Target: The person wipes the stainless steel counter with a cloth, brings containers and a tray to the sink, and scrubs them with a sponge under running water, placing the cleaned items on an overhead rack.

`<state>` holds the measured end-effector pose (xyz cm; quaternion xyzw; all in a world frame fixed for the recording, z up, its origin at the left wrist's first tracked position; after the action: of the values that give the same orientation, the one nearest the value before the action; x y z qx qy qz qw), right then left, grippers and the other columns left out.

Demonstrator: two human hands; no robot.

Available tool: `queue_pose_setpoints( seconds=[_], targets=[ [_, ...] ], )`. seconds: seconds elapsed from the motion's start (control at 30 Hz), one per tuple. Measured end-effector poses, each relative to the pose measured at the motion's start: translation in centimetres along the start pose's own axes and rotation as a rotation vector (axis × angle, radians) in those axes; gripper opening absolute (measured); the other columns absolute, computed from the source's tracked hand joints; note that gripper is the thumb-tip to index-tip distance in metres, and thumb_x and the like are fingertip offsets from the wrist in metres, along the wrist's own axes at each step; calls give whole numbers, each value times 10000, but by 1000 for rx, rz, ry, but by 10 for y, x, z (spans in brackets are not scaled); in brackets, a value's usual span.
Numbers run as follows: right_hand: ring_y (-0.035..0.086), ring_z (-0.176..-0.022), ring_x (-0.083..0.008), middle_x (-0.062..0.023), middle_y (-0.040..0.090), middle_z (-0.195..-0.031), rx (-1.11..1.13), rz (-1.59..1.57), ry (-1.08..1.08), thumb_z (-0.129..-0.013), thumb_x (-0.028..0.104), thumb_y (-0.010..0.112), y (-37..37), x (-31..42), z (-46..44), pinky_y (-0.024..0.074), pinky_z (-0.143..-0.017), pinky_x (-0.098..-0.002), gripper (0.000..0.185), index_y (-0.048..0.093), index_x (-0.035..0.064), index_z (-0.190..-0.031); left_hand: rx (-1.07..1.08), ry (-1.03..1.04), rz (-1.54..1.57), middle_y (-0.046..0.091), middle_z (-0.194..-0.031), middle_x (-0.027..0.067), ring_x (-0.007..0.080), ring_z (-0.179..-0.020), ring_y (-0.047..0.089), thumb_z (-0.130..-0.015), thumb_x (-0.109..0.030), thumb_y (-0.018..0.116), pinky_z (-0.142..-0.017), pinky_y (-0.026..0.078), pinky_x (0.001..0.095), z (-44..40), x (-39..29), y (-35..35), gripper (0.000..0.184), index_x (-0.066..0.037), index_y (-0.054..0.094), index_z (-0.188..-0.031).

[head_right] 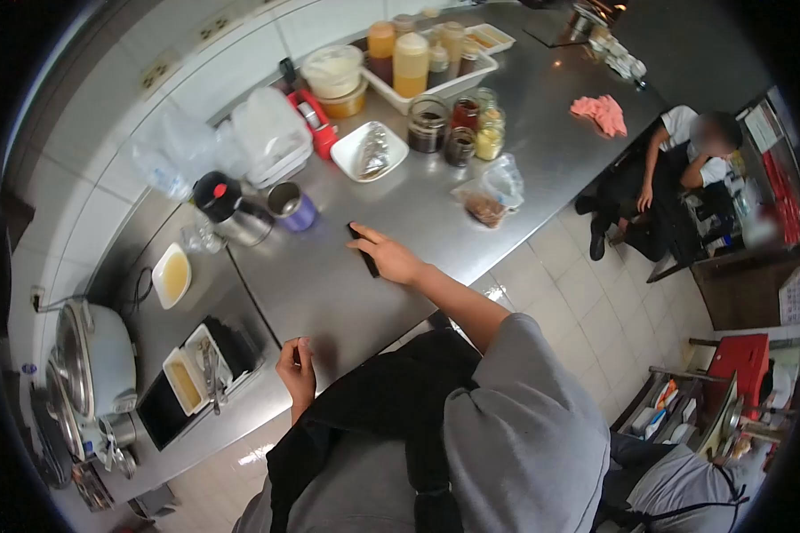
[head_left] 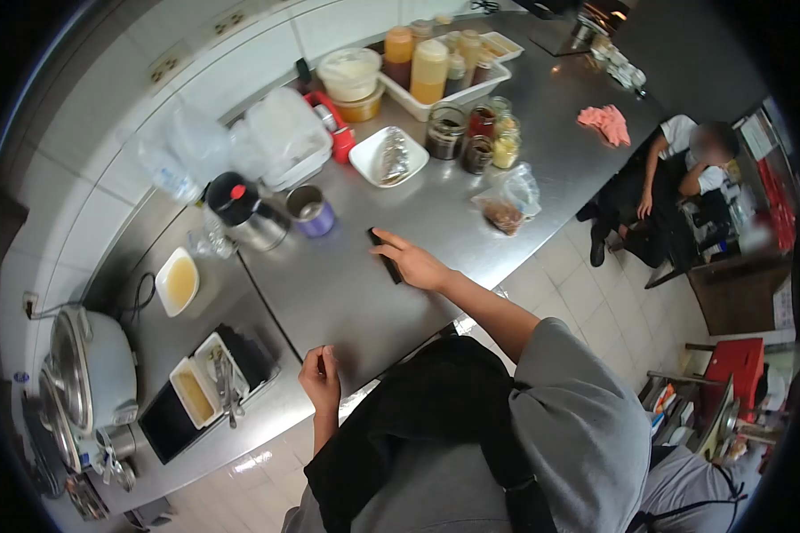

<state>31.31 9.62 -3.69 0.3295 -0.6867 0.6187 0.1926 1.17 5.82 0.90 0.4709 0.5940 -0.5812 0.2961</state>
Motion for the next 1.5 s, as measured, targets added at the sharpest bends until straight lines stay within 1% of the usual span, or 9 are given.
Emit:
queue_pose_setpoints(
  seconds=[0.23,0.4,0.5,0.53,0.67,0.73,0.87,1.27,1.5],
  targets=[
    [189,-1392,-420,-197,216,-1508,-477,610,440,-749,328,743,-209,-9,75,293,-1043,-584,801,340,199,-1429,78,-12,33,566,-650,23,70,-542,457,-913,-118,607,-506,382,226,6,-48,112,132,-11,640,-842],
    [326,-1319,-438,-210,279,-1455,-458,623,821,-703,454,772,-262,-79,138,357,-1015,-555,872,347,206,-1424,162,51,-30,575,-670,57,110,-557,491,-900,-131,623,-530,407,253,-3,-79,166,126,-18,642,-849],
    [513,-1166,-386,-207,420,-1369,-355,291,668,-730,385,756,-263,-115,140,472,-900,-471,669,489,214,-1318,210,92,-37,583,-694,70,136,-549,496,-890,-127,632,-529,412,265,-15,-104,198,111,-22,644,-857],
    [637,-899,-338,-167,589,-1151,-340,224,589,-750,261,734,-263,-116,136,511,-775,-404,390,625,157,-1109,237,72,-21,592,-717,68,138,-560,502,-885,-127,637,-531,416,266,-19,-107,208,104,-25,645,-863],
    [645,-759,-334,-172,643,-943,-330,-63,353,-749,96,684,-265,-75,104,511,-687,-385,227,644,64,-970,324,168,85,624,-988,97,199,-812,593,-831,-181,694,-694,487,302,-43,-142,248,228,-45,633,-1004],
    [643,-753,-327,-177,643,-921,-261,-146,326,-756,110,688,-256,-52,89,506,-685,-380,220,627,42,-957,329,390,-106,512,-1288,146,292,-1126,527,-757,-250,747,-946,430,390,-54,-180,261,499,-62,566,-1182],
    [640,-758,-310,-179,639,-866,-87,-409,349,-775,141,697,-215,-14,64,497,-675,-373,224,595,17,-931,166,411,-215,374,-1429,192,362,-1254,423,-703,-288,767,-1069,296,447,-64,-203,276,746,-49,442,-1331],
    [608,-923,-315,-126,604,-1029,-227,-185,9,-801,130,679,-190,35,56,493,-794,-408,293,598,50,-1071,162,246,-134,449,-1169,181,401,-1096,472,-735,-190,694,-932,391,472,-71,-113,236,528,1,491,-1184],
    [612,-947,-349,-163,643,-989,-109,-191,85,-771,79,633,-183,23,55,493,-843,-379,313,626,42,-1083,356,346,-258,299,-1393,219,402,-1296,315,-667,-272,800,-1065,289,479,-62,-136,239,948,-13,266,-1406]
  ],
)
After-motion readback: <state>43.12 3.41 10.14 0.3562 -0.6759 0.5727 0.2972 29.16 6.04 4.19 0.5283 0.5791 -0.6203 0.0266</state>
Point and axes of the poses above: each hand's wrist, its own z-axis away from the middle knuckle, its own y-axis out of the palm, x = y × z, the point moved 6 cm from there along -z, towards the middle knuckle
